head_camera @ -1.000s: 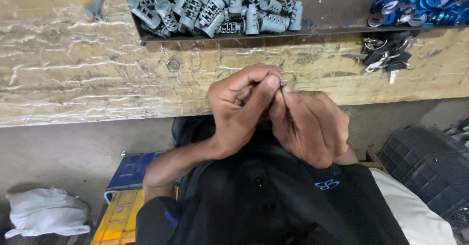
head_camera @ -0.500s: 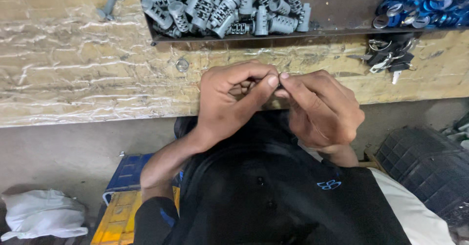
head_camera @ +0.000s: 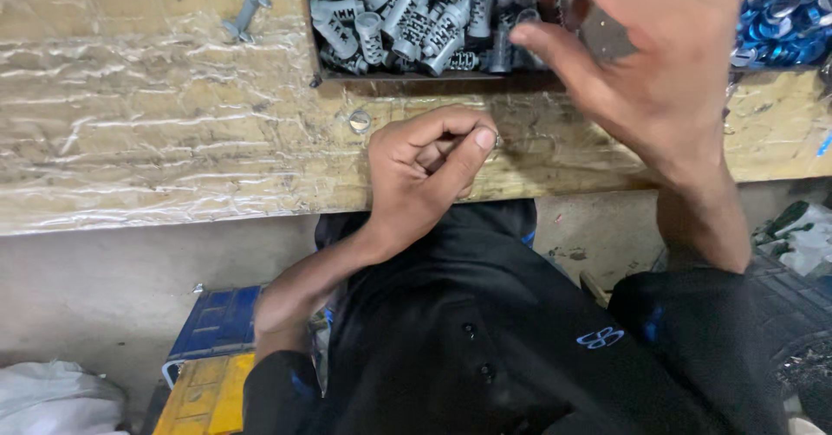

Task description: The person sits at a workbench assembling lock cylinders, picking small pins and springs from a tray and pressing them into lock plugs by hand. They test each assembled cylinder with a key, place finished cylinders into a tray, and reach for parts from bins of gray and blue components.

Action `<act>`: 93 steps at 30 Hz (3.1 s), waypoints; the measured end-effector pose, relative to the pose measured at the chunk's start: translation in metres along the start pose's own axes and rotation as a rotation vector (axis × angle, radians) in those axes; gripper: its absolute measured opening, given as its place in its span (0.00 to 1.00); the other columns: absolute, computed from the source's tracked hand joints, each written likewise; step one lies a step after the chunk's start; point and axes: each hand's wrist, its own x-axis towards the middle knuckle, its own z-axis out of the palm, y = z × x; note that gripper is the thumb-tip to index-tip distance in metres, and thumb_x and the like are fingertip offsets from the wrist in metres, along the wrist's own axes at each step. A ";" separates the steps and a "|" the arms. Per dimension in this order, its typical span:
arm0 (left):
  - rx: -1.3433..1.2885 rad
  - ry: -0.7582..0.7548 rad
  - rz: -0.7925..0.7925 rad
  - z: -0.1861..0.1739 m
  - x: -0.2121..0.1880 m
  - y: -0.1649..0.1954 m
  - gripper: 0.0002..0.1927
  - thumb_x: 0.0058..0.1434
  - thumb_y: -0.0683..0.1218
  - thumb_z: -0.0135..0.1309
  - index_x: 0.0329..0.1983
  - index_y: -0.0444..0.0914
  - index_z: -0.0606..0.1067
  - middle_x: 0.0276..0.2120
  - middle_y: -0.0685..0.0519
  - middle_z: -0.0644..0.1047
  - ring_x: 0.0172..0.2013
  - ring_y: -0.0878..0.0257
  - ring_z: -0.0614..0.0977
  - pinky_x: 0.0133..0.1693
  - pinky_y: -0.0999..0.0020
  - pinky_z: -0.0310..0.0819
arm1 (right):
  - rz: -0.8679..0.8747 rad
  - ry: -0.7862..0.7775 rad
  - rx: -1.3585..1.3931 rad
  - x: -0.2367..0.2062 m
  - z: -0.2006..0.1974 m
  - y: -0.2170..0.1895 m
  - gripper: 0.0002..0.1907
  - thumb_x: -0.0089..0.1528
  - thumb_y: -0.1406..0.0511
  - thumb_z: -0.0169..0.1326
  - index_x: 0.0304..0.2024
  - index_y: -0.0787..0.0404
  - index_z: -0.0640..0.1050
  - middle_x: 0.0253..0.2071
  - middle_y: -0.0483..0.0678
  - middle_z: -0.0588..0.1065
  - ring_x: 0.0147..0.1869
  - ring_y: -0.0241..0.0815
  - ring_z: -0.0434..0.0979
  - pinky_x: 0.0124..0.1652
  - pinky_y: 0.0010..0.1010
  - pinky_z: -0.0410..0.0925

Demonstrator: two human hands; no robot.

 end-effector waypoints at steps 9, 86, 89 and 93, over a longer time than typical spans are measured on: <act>-0.021 -0.027 0.063 0.005 0.002 -0.008 0.03 0.73 0.36 0.55 0.46 0.31 0.79 0.33 0.62 0.74 0.28 0.80 0.68 0.30 0.79 0.58 | -0.015 -0.053 0.054 0.019 -0.012 0.009 0.11 0.69 0.75 0.63 0.55 0.67 0.80 0.50 0.54 0.79 0.47 0.48 0.80 0.45 0.34 0.70; 0.407 -0.090 -0.008 0.020 0.009 0.029 0.06 0.73 0.40 0.59 0.42 0.31 0.80 0.28 0.62 0.75 0.26 0.80 0.67 0.29 0.79 0.57 | 0.324 0.478 0.647 -0.098 0.062 -0.035 0.12 0.62 0.76 0.71 0.39 0.69 0.78 0.40 0.57 0.79 0.43 0.43 0.82 0.41 0.26 0.75; 0.529 -0.055 -0.010 0.022 0.008 0.035 0.06 0.71 0.40 0.60 0.38 0.32 0.80 0.24 0.62 0.73 0.25 0.80 0.65 0.27 0.79 0.55 | 0.314 0.459 0.588 -0.097 0.060 -0.037 0.12 0.60 0.76 0.71 0.37 0.70 0.77 0.40 0.58 0.79 0.43 0.45 0.82 0.41 0.27 0.75; 0.791 -0.073 0.112 0.021 0.008 0.043 0.05 0.69 0.39 0.62 0.37 0.32 0.79 0.22 0.57 0.74 0.23 0.75 0.68 0.26 0.76 0.60 | 0.277 0.430 0.516 -0.095 0.058 -0.036 0.12 0.57 0.77 0.70 0.35 0.72 0.77 0.39 0.60 0.79 0.44 0.48 0.82 0.39 0.29 0.75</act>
